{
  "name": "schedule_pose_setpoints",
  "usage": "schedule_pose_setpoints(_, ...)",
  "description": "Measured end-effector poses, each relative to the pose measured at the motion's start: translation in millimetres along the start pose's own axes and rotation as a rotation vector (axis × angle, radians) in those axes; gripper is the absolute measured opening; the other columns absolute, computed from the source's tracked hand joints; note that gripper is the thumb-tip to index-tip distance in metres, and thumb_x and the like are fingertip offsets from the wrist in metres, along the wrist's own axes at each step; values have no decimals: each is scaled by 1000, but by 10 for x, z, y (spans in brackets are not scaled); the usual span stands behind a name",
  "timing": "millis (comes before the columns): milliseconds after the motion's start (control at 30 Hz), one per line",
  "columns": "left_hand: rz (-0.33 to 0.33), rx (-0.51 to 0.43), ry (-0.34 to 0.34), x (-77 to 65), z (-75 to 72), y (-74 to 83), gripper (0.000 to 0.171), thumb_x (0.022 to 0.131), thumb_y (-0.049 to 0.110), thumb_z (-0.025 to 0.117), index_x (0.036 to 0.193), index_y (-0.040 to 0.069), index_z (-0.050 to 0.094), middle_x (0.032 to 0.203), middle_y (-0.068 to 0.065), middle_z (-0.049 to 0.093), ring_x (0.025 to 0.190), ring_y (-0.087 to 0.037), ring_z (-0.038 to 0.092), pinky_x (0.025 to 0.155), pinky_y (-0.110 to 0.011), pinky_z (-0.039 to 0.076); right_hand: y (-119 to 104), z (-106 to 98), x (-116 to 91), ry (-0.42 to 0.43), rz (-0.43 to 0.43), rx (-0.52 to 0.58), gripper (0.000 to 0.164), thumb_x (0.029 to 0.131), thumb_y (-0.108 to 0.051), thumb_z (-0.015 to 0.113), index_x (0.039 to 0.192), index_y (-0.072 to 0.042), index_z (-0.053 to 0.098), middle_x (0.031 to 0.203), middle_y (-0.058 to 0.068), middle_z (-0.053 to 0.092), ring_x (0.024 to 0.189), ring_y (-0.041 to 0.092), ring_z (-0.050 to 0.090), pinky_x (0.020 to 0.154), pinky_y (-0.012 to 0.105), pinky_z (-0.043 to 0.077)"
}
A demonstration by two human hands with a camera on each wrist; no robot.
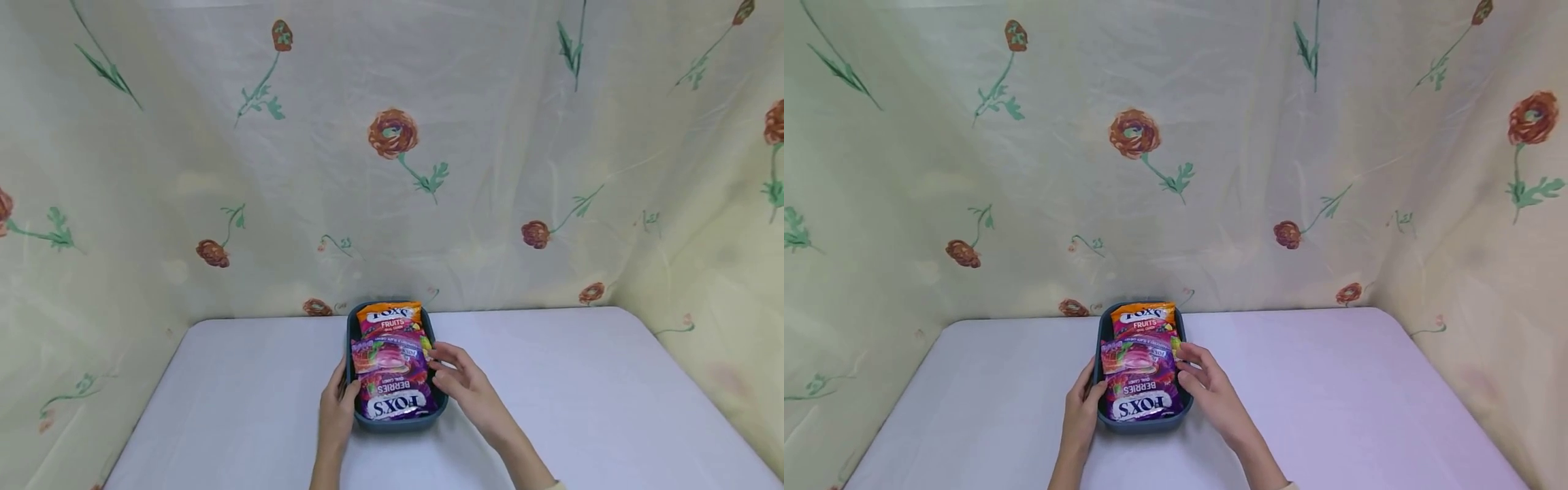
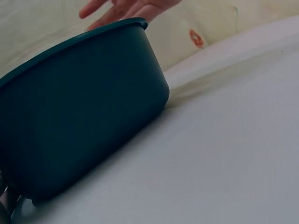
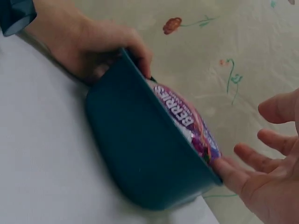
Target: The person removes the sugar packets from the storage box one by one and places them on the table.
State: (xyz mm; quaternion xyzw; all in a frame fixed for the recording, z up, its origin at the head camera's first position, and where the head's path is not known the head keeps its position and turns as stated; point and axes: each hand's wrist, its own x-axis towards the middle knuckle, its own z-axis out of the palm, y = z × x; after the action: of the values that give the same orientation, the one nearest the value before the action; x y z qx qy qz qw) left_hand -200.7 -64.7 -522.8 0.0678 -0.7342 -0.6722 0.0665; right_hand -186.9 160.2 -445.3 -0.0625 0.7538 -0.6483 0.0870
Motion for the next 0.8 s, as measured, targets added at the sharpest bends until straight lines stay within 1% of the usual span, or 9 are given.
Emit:
schedule_pose_setpoints(133, -17, 6, 2, 3, -4, 5, 54, 93, 24, 50, 145, 18, 38, 151, -8, 37, 141, -31, 30, 114, -49, 27, -99, 117, -4, 28, 43, -34, 46, 96, -19, 50, 141, -13, 40, 148, 11, 40, 138, 32, 37, 111, 50, 33)
schedule_pose_setpoints(333, -44, 22, -3, -19, -10, -5, 54, 93, 27, 49, 145, 18, 38, 151, -8, 37, 141, -32, 29, 114, -50, 26, -191, 285, -13, 52, 122, -88, 47, 95, -19, 51, 141, -13, 43, 150, 18, 34, 140, 38, 29, 111, 53, 30)
schedule_pose_setpoints(400, -57, 28, 2, -37, -12, -4, 54, 93, 27, 49, 145, 17, 38, 151, -9, 37, 141, -33, 29, 114, -51, 26, -198, 317, -16, 49, 128, -96, 46, 96, -18, 51, 141, -12, 43, 151, 20, 32, 141, 39, 27, 111, 53, 29)
schedule_pose_setpoints(567, -82, 28, 1, -49, 6, 20, 55, 94, 31, 48, 146, 18, 37, 152, -9, 36, 142, -33, 28, 114, -52, 25, -203, 332, 9, 59, 116, -122, 44, 96, -16, 50, 140, -11, 45, 151, 19, 32, 141, 39, 25, 113, 54, 26)
schedule_pose_setpoints(700, -86, 29, -4, -32, 12, 34, 55, 94, 32, 48, 146, 18, 37, 152, -9, 35, 142, -32, 28, 114, -53, 25, -200, 338, 36, 61, 120, -133, 43, 96, -17, 50, 139, -12, 46, 151, 19, 32, 142, 40, 22, 113, 57, 21)
schedule_pose_setpoints(800, -76, 28, -5, -20, 3, 35, 55, 94, 31, 48, 146, 17, 36, 152, -9, 35, 142, -32, 27, 114, -52, 24, -184, 361, 53, 63, 120, -165, 43, 95, -19, 50, 138, -13, 47, 151, 19, 33, 142, 41, 21, 112, 62, 20)
